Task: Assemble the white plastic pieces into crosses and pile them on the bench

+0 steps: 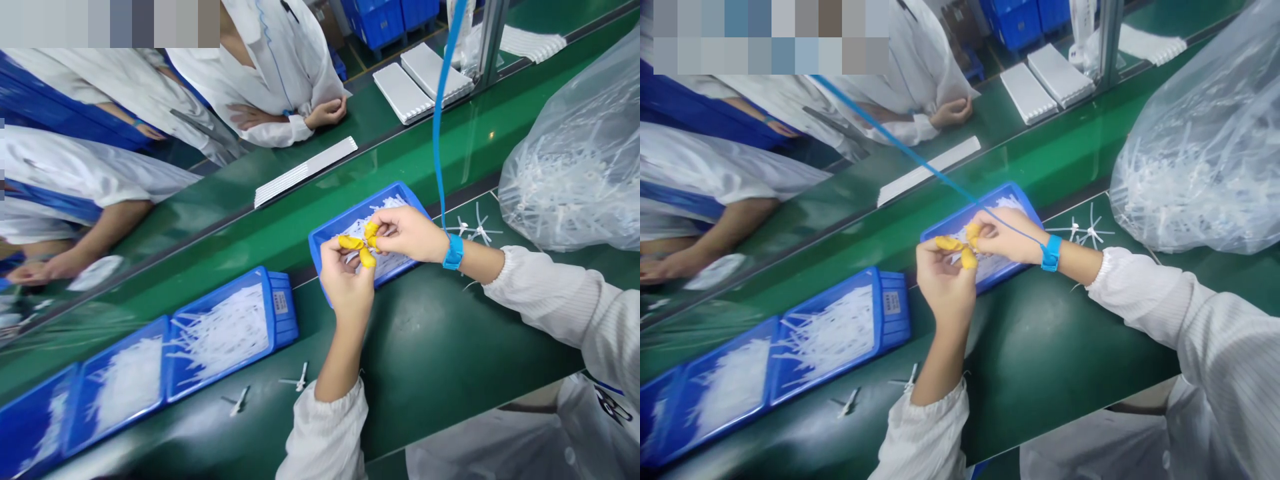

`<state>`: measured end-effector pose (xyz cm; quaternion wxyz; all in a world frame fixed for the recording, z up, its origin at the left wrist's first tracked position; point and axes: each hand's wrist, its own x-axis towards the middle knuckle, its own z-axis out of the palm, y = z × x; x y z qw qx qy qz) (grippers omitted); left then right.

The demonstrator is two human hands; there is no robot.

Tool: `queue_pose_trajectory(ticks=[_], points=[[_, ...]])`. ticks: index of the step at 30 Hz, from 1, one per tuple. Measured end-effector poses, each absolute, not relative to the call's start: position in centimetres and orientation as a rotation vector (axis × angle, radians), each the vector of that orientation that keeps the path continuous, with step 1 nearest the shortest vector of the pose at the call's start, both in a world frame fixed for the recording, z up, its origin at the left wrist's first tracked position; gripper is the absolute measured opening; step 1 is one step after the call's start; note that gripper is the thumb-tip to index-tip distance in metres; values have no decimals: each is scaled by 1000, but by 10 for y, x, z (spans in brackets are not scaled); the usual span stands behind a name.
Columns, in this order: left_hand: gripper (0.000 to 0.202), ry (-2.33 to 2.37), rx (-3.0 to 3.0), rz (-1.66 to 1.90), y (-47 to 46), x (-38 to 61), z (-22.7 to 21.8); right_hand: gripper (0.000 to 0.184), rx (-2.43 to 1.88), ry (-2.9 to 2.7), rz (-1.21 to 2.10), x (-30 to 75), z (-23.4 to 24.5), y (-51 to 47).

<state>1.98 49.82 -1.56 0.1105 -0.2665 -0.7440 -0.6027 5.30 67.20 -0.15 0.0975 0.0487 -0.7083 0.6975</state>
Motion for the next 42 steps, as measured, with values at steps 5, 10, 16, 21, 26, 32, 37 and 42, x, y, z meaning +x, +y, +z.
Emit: queue_pose_trajectory(ticks=[5, 10, 16, 21, 26, 32, 37, 42], points=[[30, -2151, -754, -1819, 499, 20, -15, 13, 117, -2073, 2137, 51, -2, 673], [24, -2046, -681, -2039, 500, 19, -11, 13, 99, -1911, 2252, 49, -5, 670], [25, -1900, -549, -2323, 501, 11, -14, 19, 55, -1942, 1922, 69, 15, 680], [30, -1920, -643, -2245, 502, 8, -19, 25, -86, -1920, 1395, 133, 22, 716], [27, -1916, -1100, -1874, 508, 30, -10, 25, -412, -2157, 964, 211, -22, 746], [28, -2044, -1577, -1489, 506, 119, 5, 28, -515, -2290, 883, 241, -67, 767], [40, -2286, -1244, -1209, 436, 164, -23, 38, -535, -2262, 801, 235, -73, 776], [34, -2426, -522, -1046, 317, 150, -57, 36, -471, -2211, 707, 234, -74, 776]])
